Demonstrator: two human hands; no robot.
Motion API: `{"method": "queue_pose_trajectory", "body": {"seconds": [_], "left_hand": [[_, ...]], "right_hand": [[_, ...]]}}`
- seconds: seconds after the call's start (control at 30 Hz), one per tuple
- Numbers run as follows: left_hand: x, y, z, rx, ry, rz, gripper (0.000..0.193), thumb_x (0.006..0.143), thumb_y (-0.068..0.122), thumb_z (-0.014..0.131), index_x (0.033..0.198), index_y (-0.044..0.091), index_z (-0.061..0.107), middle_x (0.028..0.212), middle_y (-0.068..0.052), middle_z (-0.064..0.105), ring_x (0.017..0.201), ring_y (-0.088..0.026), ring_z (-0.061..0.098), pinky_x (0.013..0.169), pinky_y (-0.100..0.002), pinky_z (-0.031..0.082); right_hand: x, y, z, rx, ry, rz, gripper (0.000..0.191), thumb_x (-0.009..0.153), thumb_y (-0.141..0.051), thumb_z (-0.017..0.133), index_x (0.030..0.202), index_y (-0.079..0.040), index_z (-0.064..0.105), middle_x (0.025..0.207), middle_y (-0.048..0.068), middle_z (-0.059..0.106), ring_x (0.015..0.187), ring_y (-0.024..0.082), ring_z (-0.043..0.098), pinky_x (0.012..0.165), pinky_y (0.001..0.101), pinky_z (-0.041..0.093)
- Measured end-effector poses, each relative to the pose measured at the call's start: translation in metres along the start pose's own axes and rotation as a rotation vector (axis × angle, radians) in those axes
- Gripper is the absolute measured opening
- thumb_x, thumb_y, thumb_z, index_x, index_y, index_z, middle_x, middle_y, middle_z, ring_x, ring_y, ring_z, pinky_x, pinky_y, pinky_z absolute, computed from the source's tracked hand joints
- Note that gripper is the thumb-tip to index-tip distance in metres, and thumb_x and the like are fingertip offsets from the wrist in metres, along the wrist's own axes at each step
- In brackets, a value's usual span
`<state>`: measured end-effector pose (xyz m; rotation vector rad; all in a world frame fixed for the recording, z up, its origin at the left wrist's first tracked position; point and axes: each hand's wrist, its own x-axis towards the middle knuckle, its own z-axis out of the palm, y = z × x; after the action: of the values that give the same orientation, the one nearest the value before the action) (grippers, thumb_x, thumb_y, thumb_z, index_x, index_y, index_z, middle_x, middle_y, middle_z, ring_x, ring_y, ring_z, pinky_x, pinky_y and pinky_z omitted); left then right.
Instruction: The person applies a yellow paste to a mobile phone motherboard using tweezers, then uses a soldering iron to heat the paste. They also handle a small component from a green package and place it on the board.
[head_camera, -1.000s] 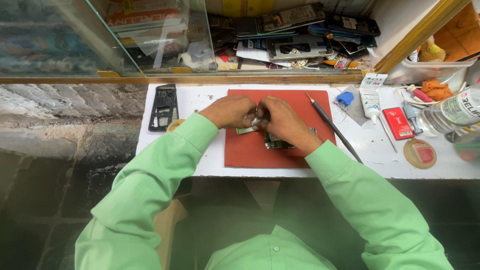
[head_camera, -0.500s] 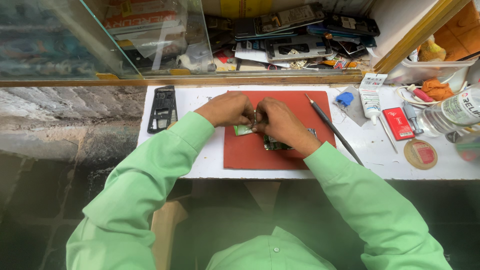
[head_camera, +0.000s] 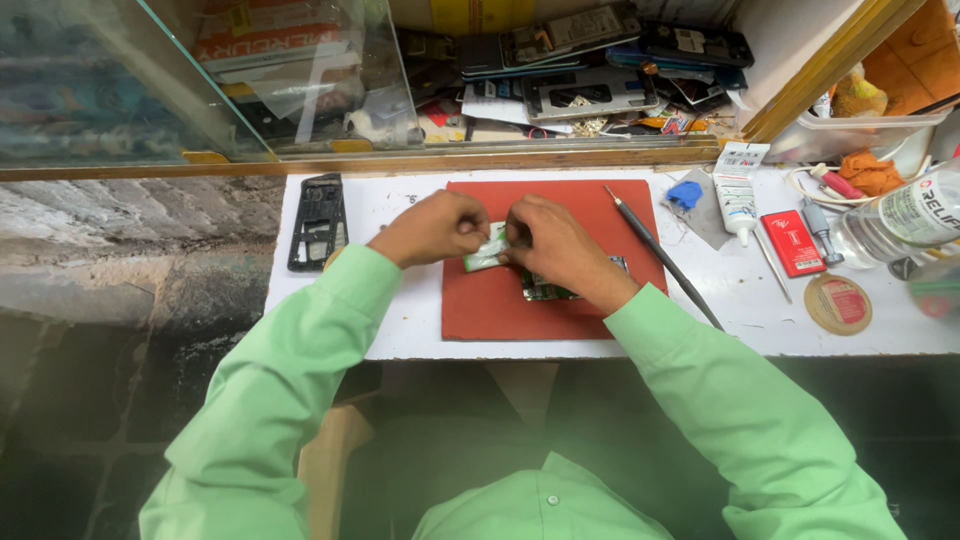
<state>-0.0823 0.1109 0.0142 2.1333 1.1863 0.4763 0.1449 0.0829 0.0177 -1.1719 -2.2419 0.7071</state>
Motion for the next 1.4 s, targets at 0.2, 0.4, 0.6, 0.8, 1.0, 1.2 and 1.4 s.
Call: {"method": "queue_pose_trajectory", "body": {"seconds": [0.2,0.4,0.6,0.8,1.0,1.2,1.4], "left_hand": [[-0.025,-0.010,-0.004,-0.561,0.203,-0.080,0.010,0.090,0.010,0.074,0.096,0.002,0.074,0.081,0.003,0.067,0.073,-0.003,0.055,0.065,-0.021,0.046],[-0.045,0.006,0.010,-0.981,0.291,-0.027,0.009,0.095,0.005,0.071,0.102,0.000,0.071,0.092,-0.003,0.070,0.077,-0.007,0.061,0.070,-0.023,0.050],[-0.061,0.028,0.039,-1.280,0.369,-0.062,0.002,0.092,0.003,0.068,0.093,0.004,0.068,0.103,-0.008,0.076,0.076,-0.010,0.065,0.073,-0.026,0.055],[-0.062,0.029,0.065,-1.429,0.480,-0.109,0.003,0.093,0.007,0.070,0.096,0.006,0.069,0.095,-0.005,0.073,0.075,-0.009,0.064,0.073,-0.026,0.053],[-0.053,0.039,0.087,-1.436,0.555,-0.136,0.008,0.091,0.008,0.074,0.098,0.006,0.071,0.085,0.000,0.070,0.069,-0.008,0.060,0.067,-0.023,0.047],[-0.046,0.051,0.098,-1.337,0.624,-0.151,0.009,0.092,0.008,0.076,0.099,0.004,0.073,0.082,0.000,0.068,0.069,-0.007,0.057,0.065,-0.023,0.045],[-0.047,0.069,0.109,-1.239,0.689,-0.108,0.010,0.093,0.006,0.074,0.100,0.000,0.072,0.088,-0.001,0.070,0.076,-0.006,0.057,0.069,-0.022,0.047]], "right_hand": [[0.002,-0.007,-0.008,-0.185,0.048,-0.276,0.044,0.069,-0.015,0.086,0.109,-0.008,0.067,0.110,0.009,0.063,0.108,0.032,0.058,0.089,0.0479,0.044],[0.001,0.002,-0.008,-0.180,-0.028,-0.250,0.037,0.083,-0.010,0.077,0.119,-0.011,0.067,0.109,0.007,0.068,0.112,0.029,0.062,0.099,0.0467,0.044],[0.016,0.054,-0.048,-0.123,0.173,-0.269,0.025,0.090,-0.003,0.073,0.115,-0.008,0.071,0.109,0.012,0.071,0.105,0.034,0.067,0.094,0.0435,0.053],[0.038,0.115,-0.144,-0.311,0.332,-0.164,0.025,0.094,-0.001,0.074,0.119,-0.007,0.075,0.116,0.015,0.072,0.105,0.032,0.070,0.095,0.0400,0.056],[0.042,0.111,-0.160,-0.779,0.566,-0.196,0.020,0.083,-0.008,0.084,0.102,-0.008,0.079,0.097,0.019,0.069,0.094,0.039,0.065,0.081,0.0495,0.051],[-0.017,0.030,-0.070,0.319,0.403,0.092,0.012,0.101,-0.015,0.074,0.107,-0.004,0.077,0.099,0.003,0.072,0.091,0.010,0.064,0.081,0.0265,0.054],[-0.060,-0.019,0.002,0.985,0.239,0.264,0.020,0.096,-0.011,0.072,0.111,0.002,0.074,0.094,0.005,0.074,0.085,0.009,0.067,0.075,0.0243,0.057]]}}
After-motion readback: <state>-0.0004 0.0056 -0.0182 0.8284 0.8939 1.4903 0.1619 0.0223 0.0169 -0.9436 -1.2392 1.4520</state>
